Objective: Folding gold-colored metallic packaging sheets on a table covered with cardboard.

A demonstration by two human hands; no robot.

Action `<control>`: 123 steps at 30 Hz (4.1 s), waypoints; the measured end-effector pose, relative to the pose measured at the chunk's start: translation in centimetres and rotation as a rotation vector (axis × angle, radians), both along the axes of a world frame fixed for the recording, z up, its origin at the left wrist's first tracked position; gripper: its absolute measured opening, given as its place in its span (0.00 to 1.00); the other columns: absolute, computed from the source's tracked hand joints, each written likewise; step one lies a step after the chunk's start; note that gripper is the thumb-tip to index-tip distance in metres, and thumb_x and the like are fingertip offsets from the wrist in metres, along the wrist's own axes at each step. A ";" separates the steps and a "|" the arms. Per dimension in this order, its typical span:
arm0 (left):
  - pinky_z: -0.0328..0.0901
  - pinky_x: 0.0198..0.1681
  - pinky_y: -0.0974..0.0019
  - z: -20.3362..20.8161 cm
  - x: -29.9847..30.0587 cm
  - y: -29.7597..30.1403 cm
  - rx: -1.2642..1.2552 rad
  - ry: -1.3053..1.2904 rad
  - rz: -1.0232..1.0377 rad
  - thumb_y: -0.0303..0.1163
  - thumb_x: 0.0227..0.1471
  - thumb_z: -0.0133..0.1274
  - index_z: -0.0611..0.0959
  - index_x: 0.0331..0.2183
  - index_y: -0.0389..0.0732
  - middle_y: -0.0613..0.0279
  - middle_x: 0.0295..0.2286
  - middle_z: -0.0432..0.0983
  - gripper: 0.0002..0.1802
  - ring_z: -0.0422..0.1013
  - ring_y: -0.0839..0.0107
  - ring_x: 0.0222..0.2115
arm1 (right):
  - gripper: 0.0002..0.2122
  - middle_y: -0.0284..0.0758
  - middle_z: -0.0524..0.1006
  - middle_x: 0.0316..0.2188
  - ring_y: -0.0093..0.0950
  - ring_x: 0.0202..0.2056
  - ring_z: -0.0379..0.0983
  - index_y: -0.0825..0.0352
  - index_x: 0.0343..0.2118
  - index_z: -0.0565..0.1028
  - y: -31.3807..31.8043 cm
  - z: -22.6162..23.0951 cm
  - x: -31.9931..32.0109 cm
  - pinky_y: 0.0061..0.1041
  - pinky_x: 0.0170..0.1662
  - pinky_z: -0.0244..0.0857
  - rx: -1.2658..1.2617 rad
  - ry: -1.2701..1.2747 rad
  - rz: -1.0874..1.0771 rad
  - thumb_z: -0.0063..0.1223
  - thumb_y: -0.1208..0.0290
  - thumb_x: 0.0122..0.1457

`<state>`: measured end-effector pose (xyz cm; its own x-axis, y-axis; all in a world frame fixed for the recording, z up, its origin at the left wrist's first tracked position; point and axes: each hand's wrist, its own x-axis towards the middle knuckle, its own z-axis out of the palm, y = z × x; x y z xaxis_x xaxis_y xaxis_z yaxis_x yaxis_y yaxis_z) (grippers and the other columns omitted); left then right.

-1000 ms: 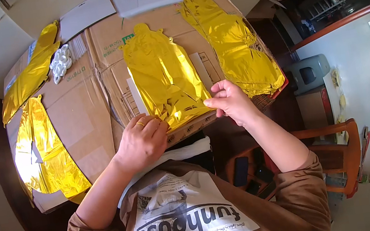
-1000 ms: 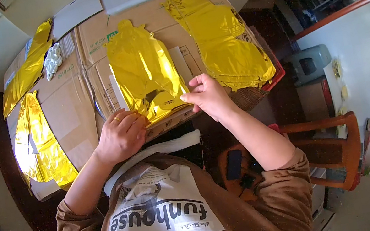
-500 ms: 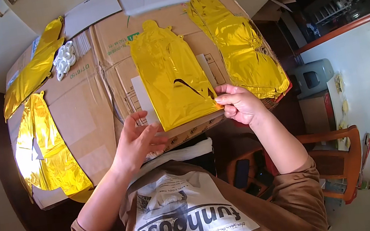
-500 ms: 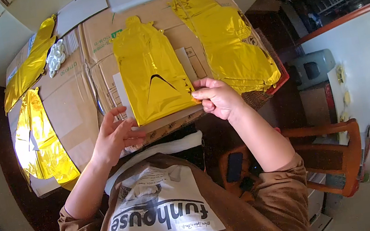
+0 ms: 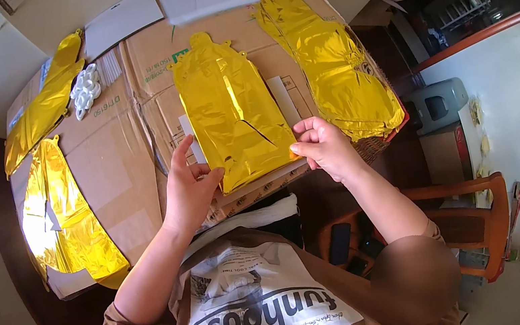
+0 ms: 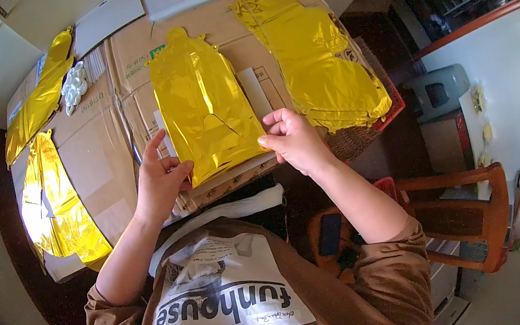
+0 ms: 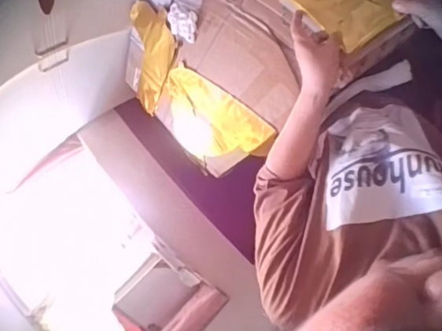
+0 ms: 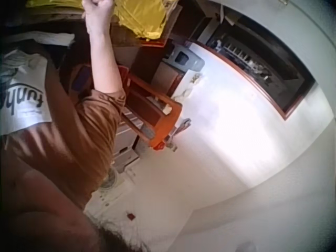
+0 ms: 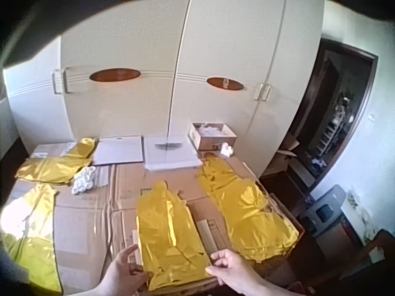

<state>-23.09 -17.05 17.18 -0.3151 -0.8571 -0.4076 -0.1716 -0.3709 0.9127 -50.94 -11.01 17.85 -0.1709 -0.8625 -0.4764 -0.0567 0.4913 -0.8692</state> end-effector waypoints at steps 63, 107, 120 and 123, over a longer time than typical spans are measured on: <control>0.67 0.58 0.55 -3.4 -8.7 -3.7 -1.371 -0.050 -0.765 0.26 0.50 0.62 0.83 0.46 0.34 0.51 0.48 0.77 0.19 0.71 0.54 0.52 | 0.09 0.39 0.78 0.30 0.38 0.31 0.77 0.68 0.38 0.75 1.9 1.5 0.7 0.36 0.37 0.72 -0.380 0.889 0.328 0.59 0.78 0.53; 0.62 0.62 0.50 -0.3 -8.9 -3.5 -1.429 -0.268 -0.796 0.34 0.49 0.60 0.86 0.43 0.40 0.54 0.48 0.77 0.18 0.71 0.55 0.54 | 0.27 0.46 0.67 0.60 0.42 0.53 0.65 0.64 0.58 0.72 7.4 -3.5 3.1 0.41 0.51 0.60 -0.606 1.475 0.360 0.54 0.73 0.52; 0.64 0.61 0.53 -3.0 -11.4 -12.5 -1.608 -0.256 -0.823 0.30 0.53 0.57 0.83 0.47 0.35 0.53 0.50 0.78 0.19 0.73 0.54 0.52 | 0.34 0.46 0.67 0.62 0.45 0.55 0.64 0.64 0.63 0.70 7.9 -4.8 2.8 0.44 0.55 0.59 -0.638 1.478 0.338 0.55 0.77 0.46; 0.64 0.62 0.55 -2.5 -11.9 -15.0 -1.461 -0.335 -0.814 0.34 0.57 0.54 0.82 0.49 0.41 0.55 0.53 0.75 0.18 0.72 0.54 0.53 | 0.32 0.46 0.68 0.61 0.44 0.54 0.65 0.64 0.62 0.71 7.9 -4.9 2.9 0.43 0.54 0.59 -0.657 1.503 0.325 0.54 0.77 0.48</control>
<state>-35.03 -32.01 14.69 -0.8985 -0.2223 0.3786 -0.1200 0.9539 0.2752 -48.08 -3.11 12.98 0.1046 -0.9245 0.3666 -0.9940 -0.1086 0.0097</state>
